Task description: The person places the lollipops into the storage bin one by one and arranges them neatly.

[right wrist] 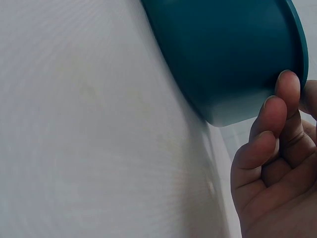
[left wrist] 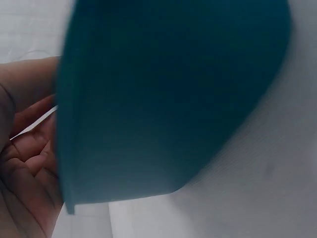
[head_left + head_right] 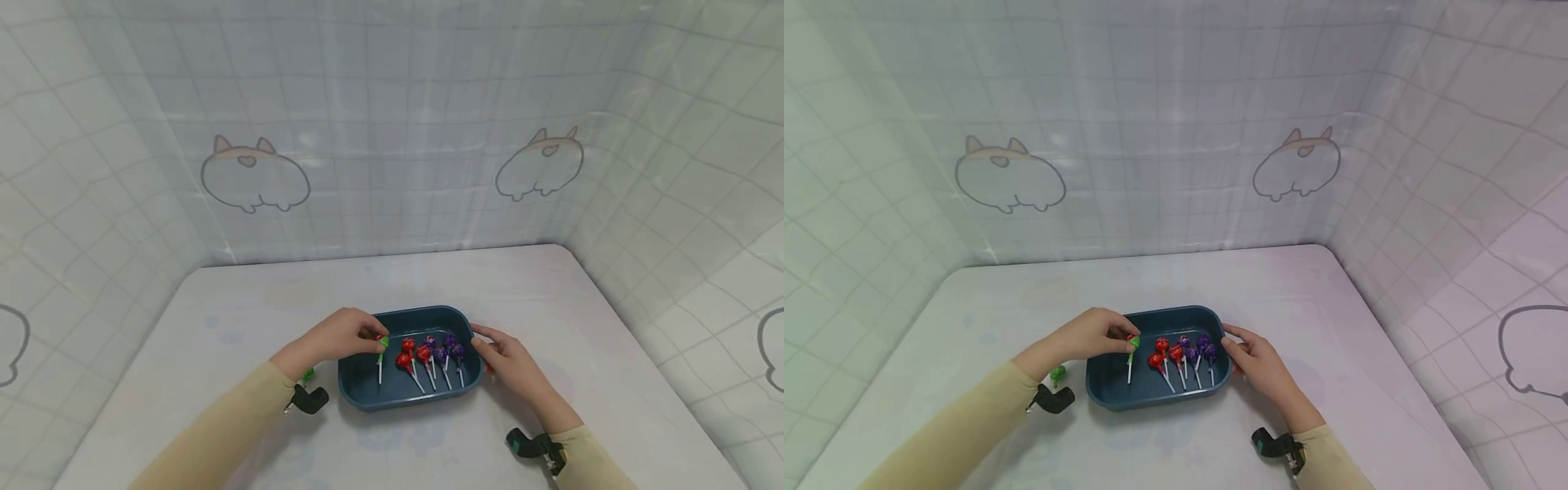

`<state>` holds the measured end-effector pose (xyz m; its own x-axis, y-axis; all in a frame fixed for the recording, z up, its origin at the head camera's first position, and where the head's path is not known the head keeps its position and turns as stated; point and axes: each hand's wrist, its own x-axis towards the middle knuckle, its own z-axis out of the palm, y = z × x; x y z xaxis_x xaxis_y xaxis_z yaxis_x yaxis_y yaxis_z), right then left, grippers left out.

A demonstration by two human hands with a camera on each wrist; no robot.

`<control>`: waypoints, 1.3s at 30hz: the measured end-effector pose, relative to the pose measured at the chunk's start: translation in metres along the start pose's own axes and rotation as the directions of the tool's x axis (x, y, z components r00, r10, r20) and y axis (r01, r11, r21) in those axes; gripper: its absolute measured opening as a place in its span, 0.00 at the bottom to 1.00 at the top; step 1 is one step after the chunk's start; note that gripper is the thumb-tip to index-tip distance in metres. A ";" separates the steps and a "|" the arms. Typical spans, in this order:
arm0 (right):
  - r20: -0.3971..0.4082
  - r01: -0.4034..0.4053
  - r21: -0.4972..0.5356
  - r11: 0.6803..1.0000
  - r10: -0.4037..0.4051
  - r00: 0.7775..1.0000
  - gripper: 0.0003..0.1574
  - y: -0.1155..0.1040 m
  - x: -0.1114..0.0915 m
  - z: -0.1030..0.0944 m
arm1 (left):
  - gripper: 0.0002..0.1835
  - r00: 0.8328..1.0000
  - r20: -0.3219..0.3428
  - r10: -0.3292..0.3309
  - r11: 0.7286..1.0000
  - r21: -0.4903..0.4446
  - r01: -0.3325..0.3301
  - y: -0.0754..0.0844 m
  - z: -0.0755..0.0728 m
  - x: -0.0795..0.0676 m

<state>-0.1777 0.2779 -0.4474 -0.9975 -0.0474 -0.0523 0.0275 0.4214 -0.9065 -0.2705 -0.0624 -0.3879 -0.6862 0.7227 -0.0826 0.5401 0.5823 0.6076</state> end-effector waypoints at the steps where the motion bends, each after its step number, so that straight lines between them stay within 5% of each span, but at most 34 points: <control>1: 0.000 0.000 0.000 1.000 0.000 1.000 0.29 0.000 0.000 0.000 | 0.16 1.000 0.009 0.001 1.000 0.014 -0.001 0.000 0.002 0.001; 18: -0.012 0.000 -0.003 1.000 0.000 1.000 0.31 0.006 -0.002 0.002 | 0.11 0.996 0.064 -0.068 0.969 0.242 0.051 0.011 0.024 0.023; 39: -0.006 0.006 0.005 1.000 -0.006 1.000 0.29 0.012 -0.006 0.001 | 0.13 0.994 0.044 -0.101 0.961 0.262 0.086 0.013 0.041 0.031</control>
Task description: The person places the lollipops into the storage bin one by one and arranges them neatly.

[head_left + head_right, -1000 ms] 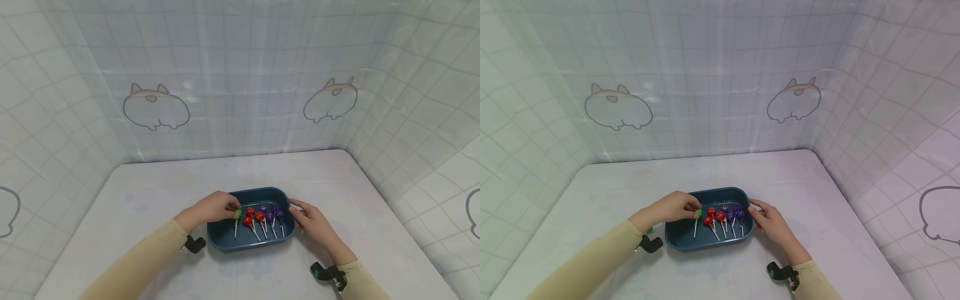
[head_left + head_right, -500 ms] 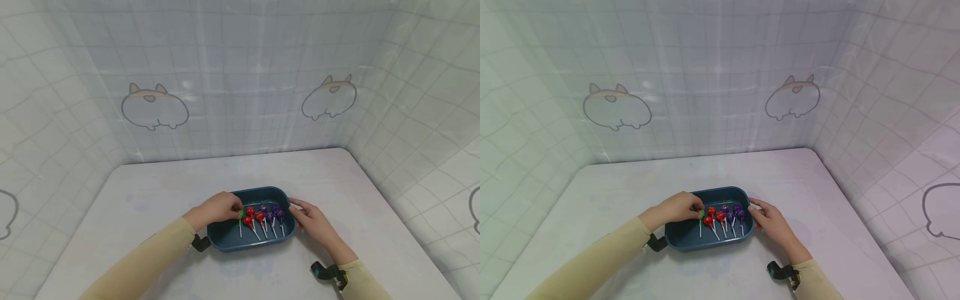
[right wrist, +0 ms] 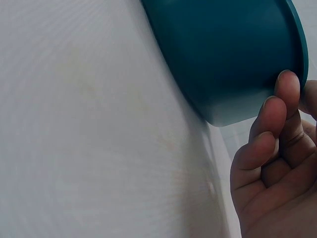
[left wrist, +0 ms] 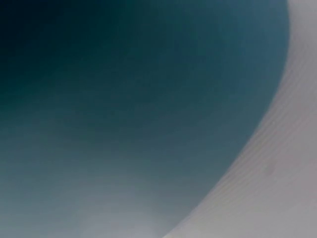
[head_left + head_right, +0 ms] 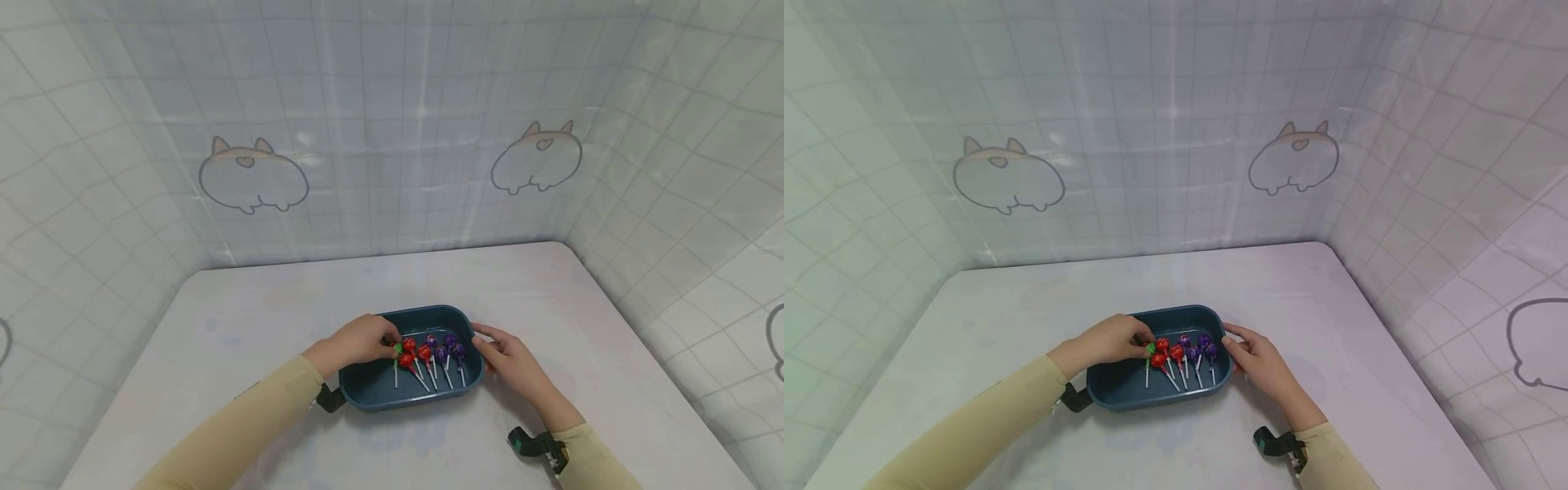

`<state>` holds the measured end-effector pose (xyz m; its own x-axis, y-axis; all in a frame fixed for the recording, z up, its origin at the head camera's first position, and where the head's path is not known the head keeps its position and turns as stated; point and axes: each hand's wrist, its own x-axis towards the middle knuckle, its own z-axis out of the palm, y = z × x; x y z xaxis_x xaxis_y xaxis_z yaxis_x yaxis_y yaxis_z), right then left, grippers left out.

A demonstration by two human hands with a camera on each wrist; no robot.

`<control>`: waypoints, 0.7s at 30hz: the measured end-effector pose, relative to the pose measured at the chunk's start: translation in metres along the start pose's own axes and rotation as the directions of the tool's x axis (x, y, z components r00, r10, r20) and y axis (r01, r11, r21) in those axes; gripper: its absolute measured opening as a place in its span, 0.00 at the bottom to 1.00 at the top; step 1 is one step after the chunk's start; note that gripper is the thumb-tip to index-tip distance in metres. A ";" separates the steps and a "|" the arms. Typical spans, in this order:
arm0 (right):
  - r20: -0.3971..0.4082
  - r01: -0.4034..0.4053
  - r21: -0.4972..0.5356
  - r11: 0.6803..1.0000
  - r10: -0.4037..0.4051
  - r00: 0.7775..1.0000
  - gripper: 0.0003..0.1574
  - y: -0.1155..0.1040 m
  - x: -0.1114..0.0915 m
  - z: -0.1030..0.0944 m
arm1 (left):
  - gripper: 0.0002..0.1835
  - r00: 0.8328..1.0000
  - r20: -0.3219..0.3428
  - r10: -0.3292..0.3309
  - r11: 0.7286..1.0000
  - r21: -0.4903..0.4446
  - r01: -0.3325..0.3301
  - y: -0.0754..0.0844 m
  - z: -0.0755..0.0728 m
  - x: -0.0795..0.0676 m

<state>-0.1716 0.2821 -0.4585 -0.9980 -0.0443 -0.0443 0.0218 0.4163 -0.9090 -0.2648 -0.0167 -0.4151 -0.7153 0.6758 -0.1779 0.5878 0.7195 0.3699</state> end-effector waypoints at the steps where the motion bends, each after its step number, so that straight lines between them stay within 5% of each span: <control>1: 0.002 -0.002 0.005 1.000 0.002 1.000 0.29 0.000 0.000 0.000 | 0.13 1.000 0.000 -0.001 1.000 0.002 0.001 0.000 0.000 0.000; 21: 0.001 0.009 -0.002 1.000 -0.009 1.000 0.30 0.000 0.001 -0.001 | 0.14 1.000 -0.011 0.010 1.000 0.012 -0.010 0.001 0.001 -0.001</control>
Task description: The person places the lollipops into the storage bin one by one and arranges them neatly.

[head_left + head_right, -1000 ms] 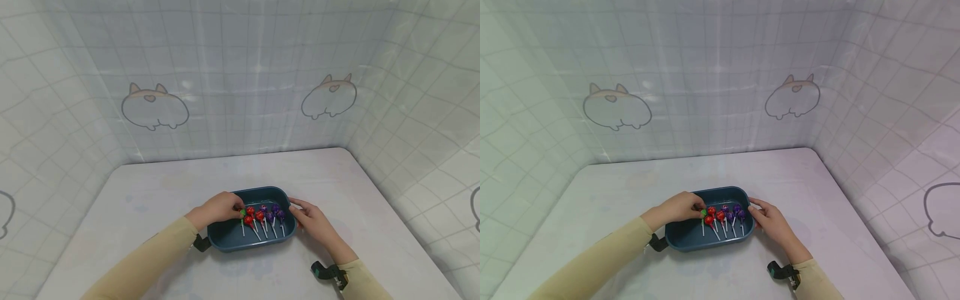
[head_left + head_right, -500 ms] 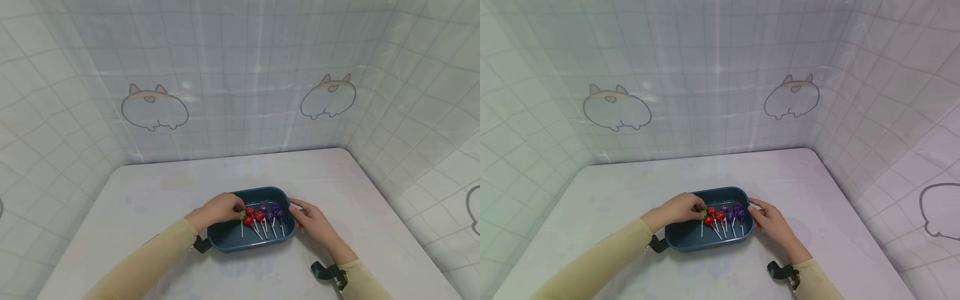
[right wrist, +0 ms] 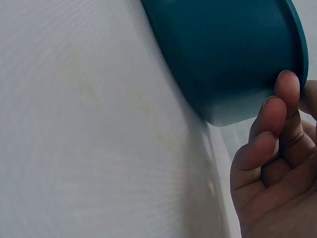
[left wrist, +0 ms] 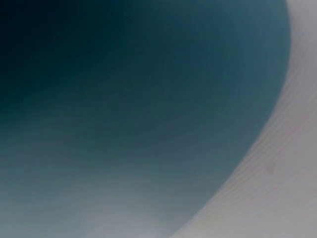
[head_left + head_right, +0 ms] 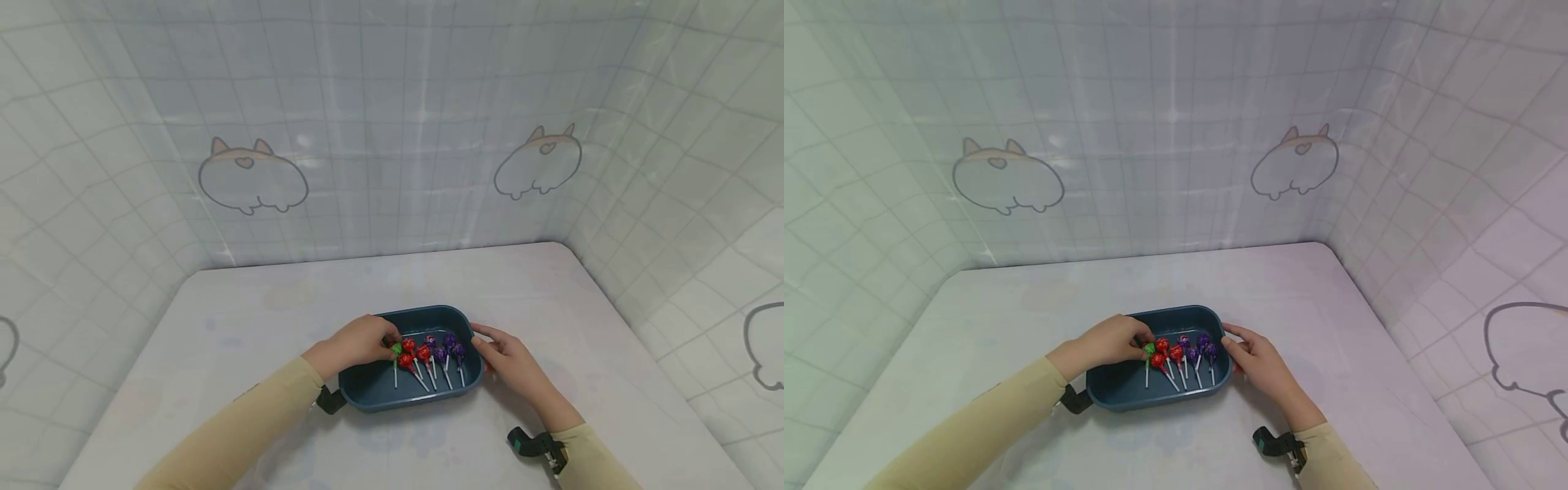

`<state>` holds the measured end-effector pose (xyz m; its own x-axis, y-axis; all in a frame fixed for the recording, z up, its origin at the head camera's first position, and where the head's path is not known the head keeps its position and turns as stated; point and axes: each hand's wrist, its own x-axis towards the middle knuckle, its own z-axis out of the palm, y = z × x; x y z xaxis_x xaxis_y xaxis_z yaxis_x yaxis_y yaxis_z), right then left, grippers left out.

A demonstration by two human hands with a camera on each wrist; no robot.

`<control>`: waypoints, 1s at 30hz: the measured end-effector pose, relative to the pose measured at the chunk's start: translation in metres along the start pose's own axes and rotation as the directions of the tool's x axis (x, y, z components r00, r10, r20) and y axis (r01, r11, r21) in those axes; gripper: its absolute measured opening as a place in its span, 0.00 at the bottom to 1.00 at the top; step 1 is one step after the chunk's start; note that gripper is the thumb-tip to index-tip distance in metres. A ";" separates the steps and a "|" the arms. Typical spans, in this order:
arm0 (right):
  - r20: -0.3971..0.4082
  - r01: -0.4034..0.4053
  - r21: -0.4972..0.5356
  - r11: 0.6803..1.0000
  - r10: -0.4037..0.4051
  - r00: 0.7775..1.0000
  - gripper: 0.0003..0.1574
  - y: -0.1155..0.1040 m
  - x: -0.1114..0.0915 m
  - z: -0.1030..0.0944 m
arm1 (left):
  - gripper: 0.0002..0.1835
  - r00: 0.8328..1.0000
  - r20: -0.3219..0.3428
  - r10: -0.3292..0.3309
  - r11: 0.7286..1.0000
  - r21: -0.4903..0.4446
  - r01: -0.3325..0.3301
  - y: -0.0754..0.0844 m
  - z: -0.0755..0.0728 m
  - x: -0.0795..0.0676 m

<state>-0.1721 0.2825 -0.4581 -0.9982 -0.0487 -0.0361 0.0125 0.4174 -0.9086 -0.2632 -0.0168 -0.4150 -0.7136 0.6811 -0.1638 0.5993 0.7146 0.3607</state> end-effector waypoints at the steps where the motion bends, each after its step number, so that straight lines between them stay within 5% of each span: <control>1: 0.001 0.001 -0.002 1.000 -0.001 1.000 0.30 0.000 0.000 0.000 | 0.14 1.000 -0.001 -0.001 1.000 0.000 0.001 0.000 0.000 0.000; 21: 0.008 0.003 -0.006 1.000 -0.003 1.000 0.29 -0.002 0.001 0.001 | 0.20 0.999 -0.032 0.004 0.997 -0.080 -0.007 -0.006 -0.020 -0.019; 30: -0.002 0.000 -0.011 1.000 0.000 1.000 0.30 0.000 0.000 0.002 | 0.20 0.986 -0.153 0.062 0.974 -0.206 -0.094 -0.024 -0.034 -0.046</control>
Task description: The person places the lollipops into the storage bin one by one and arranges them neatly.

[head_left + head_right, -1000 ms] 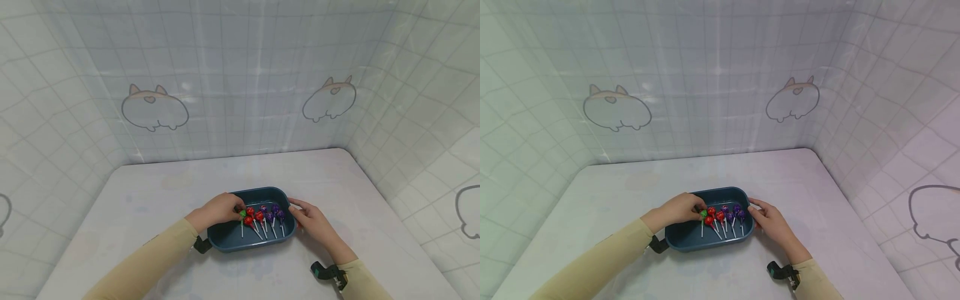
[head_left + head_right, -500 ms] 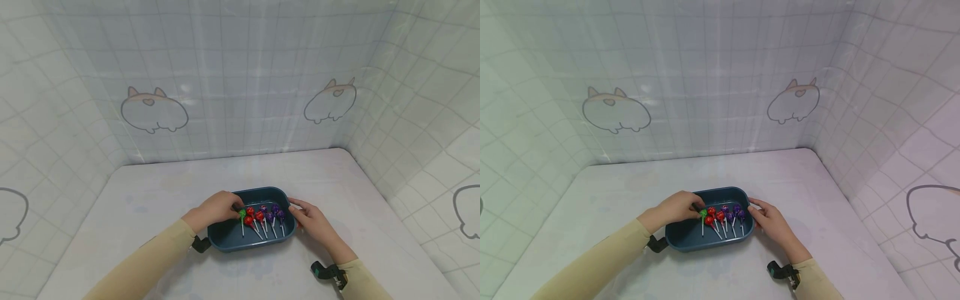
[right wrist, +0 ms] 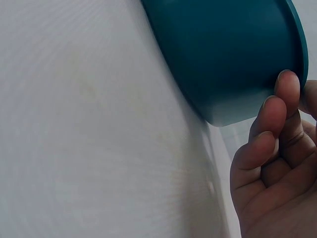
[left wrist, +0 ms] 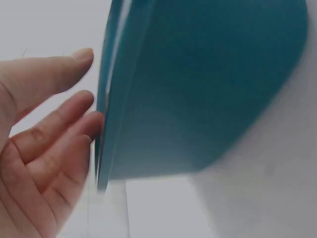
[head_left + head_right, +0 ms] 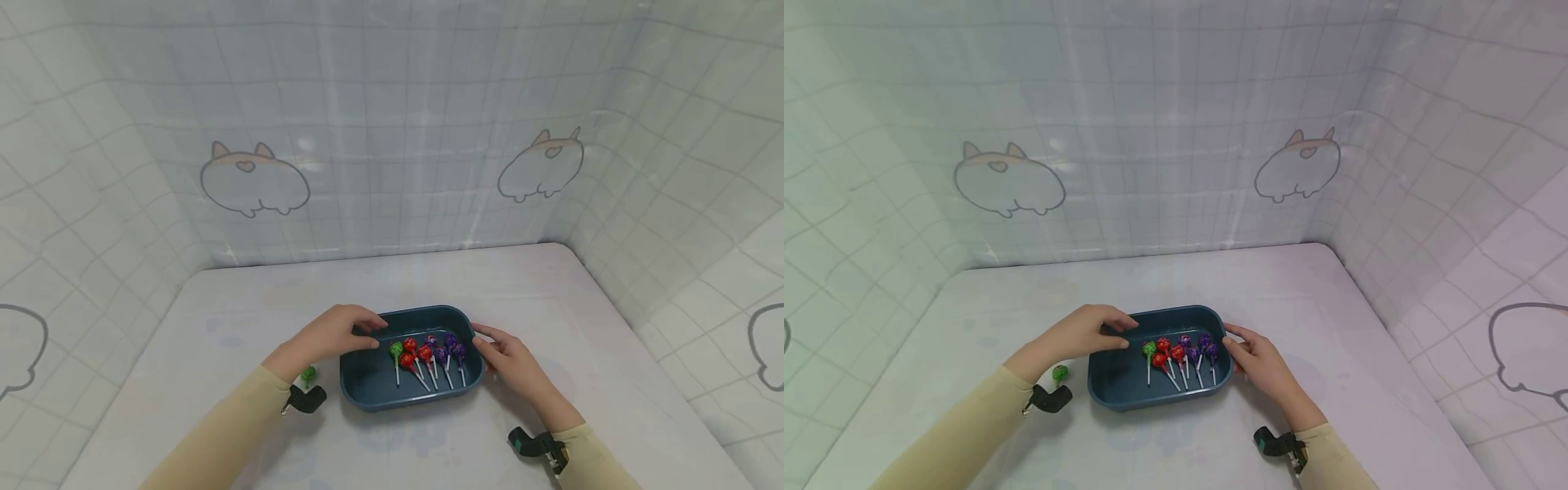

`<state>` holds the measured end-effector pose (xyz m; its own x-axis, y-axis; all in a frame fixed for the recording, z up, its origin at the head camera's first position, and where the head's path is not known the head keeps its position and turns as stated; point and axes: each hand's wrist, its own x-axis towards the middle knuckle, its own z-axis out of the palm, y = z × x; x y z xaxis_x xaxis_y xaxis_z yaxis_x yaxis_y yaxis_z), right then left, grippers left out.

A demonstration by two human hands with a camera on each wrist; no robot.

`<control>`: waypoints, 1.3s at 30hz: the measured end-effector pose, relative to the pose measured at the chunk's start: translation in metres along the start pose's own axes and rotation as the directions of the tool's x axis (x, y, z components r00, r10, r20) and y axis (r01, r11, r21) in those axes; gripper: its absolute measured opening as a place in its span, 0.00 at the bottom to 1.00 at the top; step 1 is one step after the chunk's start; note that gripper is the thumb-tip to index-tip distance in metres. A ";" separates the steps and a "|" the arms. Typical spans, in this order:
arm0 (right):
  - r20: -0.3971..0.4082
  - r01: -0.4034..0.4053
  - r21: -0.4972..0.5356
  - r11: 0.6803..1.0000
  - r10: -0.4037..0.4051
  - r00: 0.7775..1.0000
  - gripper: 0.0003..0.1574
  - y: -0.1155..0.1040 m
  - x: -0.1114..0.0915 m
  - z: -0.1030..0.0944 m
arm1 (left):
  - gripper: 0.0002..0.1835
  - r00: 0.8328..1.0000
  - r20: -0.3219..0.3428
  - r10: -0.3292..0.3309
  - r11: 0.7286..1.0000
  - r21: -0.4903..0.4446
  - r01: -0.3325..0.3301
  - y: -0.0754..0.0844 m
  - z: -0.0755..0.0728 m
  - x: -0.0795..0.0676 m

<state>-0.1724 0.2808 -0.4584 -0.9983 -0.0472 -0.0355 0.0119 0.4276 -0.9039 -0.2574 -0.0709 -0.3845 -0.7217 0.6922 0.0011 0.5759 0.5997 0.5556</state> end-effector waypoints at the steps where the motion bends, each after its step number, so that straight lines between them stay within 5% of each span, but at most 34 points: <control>1: -0.001 0.002 -0.002 1.000 -0.002 1.000 0.30 0.001 0.000 0.000 | 0.20 1.000 -0.018 0.002 1.000 -0.016 -0.002 -0.001 -0.002 -0.004; 21: 0.011 0.035 -0.005 0.999 -0.035 0.999 0.31 0.005 0.003 -0.002 | 0.20 0.968 -0.208 -0.138 0.987 -0.106 0.118 -0.039 -0.025 -0.068; 30: 0.002 0.031 -0.031 0.999 -0.031 1.000 0.32 0.009 -0.001 -0.014 | 0.23 0.943 -0.269 -0.195 0.973 -0.171 0.153 -0.049 -0.015 -0.075; 39: -0.003 0.030 -0.014 0.999 -0.030 1.000 0.32 0.009 -0.005 -0.018 | 0.26 0.957 -0.221 -0.190 0.974 -0.167 0.154 -0.060 -0.015 -0.077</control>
<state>-0.1687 0.3010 -0.4587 -0.9983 -0.0574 -0.0070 -0.0190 0.4386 -0.8985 -0.2417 -0.1664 -0.4054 -0.8847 0.4593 0.0798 0.3851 0.6237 0.6802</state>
